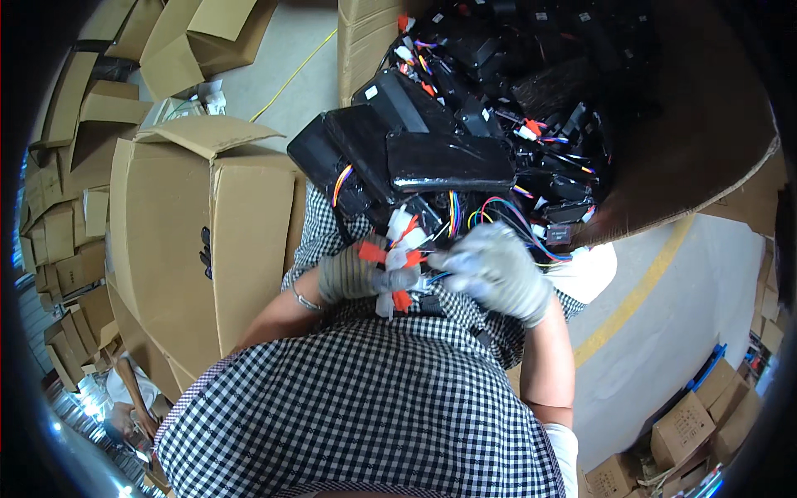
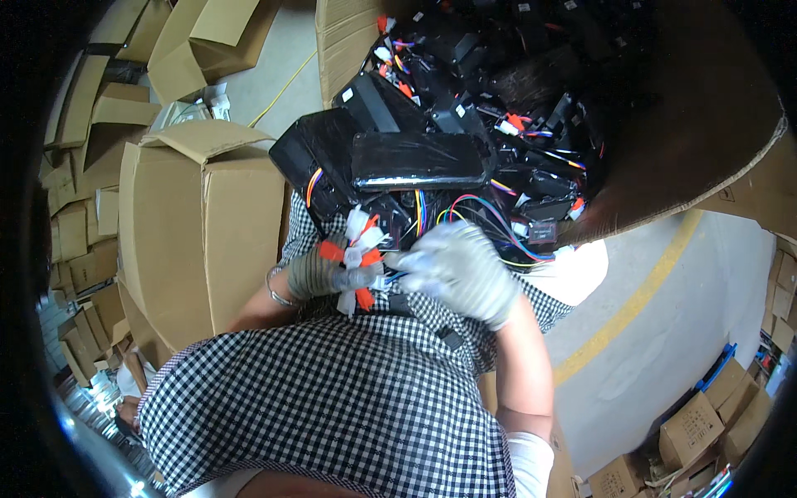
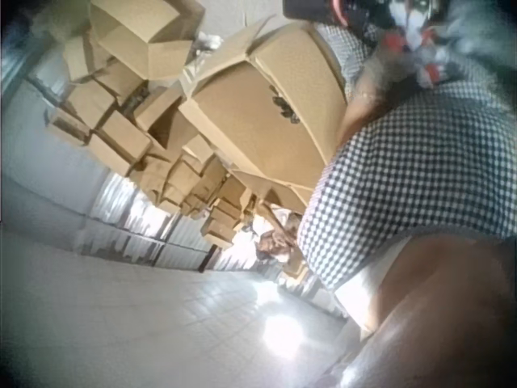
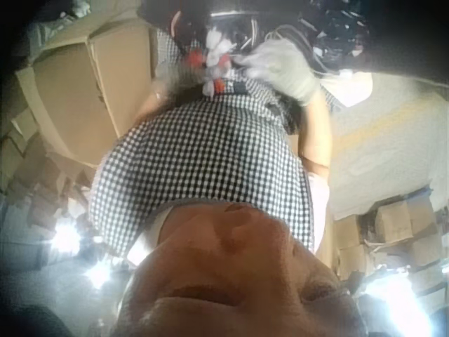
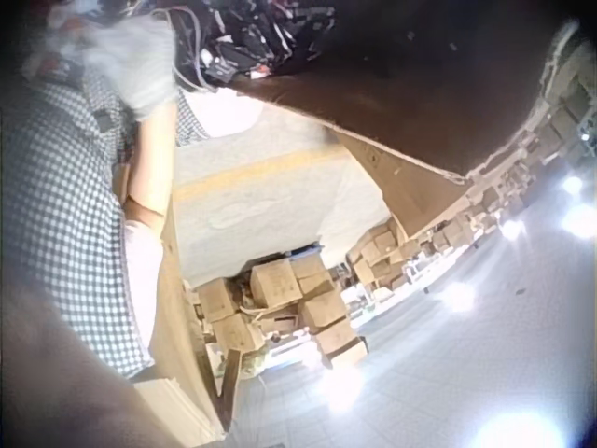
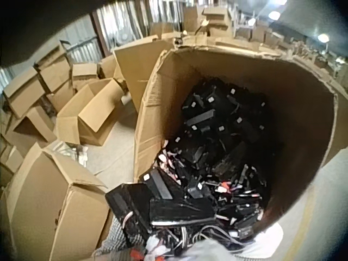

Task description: The person tests digital display units by taking them from a large cardboard box, connecting wire harnesses by hand to power on the screens, and placing the units into an adjacent cardboard box.

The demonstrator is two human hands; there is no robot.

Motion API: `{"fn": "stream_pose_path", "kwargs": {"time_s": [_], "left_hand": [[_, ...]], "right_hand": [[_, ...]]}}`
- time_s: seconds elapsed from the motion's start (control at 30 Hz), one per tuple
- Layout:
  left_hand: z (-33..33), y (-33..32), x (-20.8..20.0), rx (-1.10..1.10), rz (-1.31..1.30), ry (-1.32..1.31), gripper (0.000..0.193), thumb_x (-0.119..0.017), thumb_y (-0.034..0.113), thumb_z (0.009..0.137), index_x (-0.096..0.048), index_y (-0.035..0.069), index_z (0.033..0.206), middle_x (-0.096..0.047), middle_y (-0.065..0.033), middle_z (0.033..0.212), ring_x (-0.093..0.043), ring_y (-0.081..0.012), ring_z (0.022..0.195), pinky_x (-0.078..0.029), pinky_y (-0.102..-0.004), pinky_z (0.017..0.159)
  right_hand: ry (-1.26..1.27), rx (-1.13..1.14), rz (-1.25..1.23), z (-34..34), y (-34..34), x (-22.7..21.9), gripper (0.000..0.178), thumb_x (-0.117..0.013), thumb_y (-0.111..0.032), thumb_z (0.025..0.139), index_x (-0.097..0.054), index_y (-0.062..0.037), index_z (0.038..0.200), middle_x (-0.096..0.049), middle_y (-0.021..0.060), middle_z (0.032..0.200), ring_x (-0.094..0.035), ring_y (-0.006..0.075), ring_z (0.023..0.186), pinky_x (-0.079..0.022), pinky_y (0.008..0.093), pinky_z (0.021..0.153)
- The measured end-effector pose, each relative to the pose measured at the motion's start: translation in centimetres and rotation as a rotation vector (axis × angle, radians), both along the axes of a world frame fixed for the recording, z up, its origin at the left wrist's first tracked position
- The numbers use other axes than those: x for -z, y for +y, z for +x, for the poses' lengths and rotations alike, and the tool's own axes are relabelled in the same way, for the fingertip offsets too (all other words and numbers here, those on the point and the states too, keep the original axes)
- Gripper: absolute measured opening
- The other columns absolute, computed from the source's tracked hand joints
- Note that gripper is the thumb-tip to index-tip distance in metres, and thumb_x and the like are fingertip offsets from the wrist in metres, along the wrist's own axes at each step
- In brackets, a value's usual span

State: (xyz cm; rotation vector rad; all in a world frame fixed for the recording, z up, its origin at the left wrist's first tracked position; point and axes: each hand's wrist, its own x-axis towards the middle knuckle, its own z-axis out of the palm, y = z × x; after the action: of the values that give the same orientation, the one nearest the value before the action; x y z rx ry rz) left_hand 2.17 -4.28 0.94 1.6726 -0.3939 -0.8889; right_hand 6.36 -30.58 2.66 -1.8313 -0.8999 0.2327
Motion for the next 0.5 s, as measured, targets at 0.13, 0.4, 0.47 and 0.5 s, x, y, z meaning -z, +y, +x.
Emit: {"fn": "stream_pose_path", "kwargs": {"time_s": [0.13,0.4,0.47,0.5], "left_hand": [[-0.3,1.0,0.0,0.011,-0.086,-0.180,0.054,-0.077,0.007,0.064,-0.053,0.009,0.112,-0.056,-0.0011,0.083,-0.055,-0.0101,0.075,-0.050,-0.0298,0.067],[0.1,-0.9,-2.1,0.087,-0.155,-0.168,0.033,-0.075,0.008,0.068,-0.049,0.009,0.089,-0.050,0.0008,0.083,-0.051,-0.0085,0.076,-0.044,-0.0256,0.070],[-0.3,-1.2,-3.9,-0.009,-0.230,0.140,0.020,-0.059,0.010,0.080,-0.053,0.007,0.099,-0.049,-0.0008,0.080,-0.051,-0.0124,0.076,-0.042,-0.0273,0.066],[-0.7,-0.5,-1.9,0.037,-0.243,0.405,0.026,-0.057,0.016,0.084,-0.052,0.004,0.107,-0.052,-0.0035,0.084,-0.054,-0.0131,0.083,-0.045,-0.0288,0.075]], "right_hand": [[0.037,0.876,-0.237,3.1,-2.7,1.4,0.035,-0.061,-0.009,0.080,-0.060,-0.0024,0.115,-0.061,0.0154,0.107,-0.059,0.0310,0.097,-0.046,0.0381,0.087],[0.041,0.626,-0.645,9.8,-2.0,8.0,0.048,-0.050,0.009,0.071,-0.057,-0.0099,0.115,-0.061,0.0187,0.105,-0.058,0.0373,0.099,-0.047,0.0421,0.086],[-0.026,0.766,-0.436,9.3,-1.9,9.2,0.036,-0.053,0.003,0.074,-0.061,-0.0079,0.108,-0.062,0.0181,0.104,-0.059,0.0369,0.098,-0.047,0.0392,0.085],[-0.065,0.853,-0.278,8.3,-1.5,8.1,0.032,-0.055,0.001,0.075,-0.061,-0.0066,0.106,-0.063,0.0183,0.103,-0.059,0.0367,0.098,-0.047,0.0381,0.085]]}}
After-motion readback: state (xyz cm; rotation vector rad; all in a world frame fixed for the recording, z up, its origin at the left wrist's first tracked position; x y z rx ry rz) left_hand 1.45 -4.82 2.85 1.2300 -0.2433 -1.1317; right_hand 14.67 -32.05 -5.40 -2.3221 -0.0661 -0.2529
